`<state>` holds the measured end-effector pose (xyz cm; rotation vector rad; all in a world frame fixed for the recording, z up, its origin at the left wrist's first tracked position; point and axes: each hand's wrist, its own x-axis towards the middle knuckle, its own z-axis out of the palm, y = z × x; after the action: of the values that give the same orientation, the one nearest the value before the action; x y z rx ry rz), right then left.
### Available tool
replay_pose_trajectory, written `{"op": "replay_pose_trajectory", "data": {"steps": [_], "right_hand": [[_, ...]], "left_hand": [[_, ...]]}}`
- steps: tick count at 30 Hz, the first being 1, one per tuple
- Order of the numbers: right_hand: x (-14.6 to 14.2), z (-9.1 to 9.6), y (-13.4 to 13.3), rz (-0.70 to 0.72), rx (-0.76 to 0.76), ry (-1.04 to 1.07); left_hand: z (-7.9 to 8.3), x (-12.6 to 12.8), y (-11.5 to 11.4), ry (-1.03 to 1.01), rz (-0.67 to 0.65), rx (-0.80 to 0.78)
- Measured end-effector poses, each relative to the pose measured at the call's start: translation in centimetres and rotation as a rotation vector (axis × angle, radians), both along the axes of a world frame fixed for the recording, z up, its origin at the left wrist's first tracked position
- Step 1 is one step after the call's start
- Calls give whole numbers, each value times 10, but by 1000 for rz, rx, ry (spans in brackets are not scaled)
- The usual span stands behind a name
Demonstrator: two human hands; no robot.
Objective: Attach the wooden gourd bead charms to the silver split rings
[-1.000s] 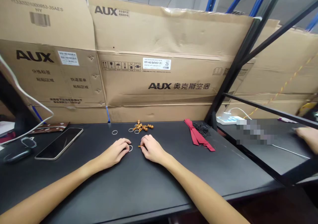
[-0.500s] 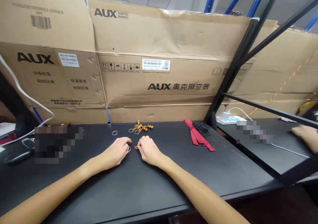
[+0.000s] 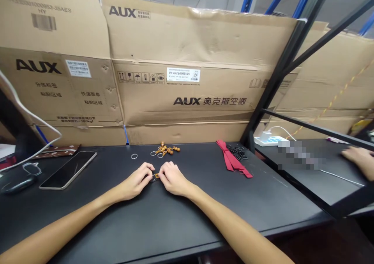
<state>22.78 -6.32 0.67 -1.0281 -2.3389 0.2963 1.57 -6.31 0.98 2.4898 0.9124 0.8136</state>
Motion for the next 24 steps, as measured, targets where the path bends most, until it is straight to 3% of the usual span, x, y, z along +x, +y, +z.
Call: {"op": "replay_pose_trajectory", "data": {"steps": [24], "right_hand": [[-6,-6,1,-148,121,-71]], "left_hand": [[12,0,2,-9,-4,-145]]}}
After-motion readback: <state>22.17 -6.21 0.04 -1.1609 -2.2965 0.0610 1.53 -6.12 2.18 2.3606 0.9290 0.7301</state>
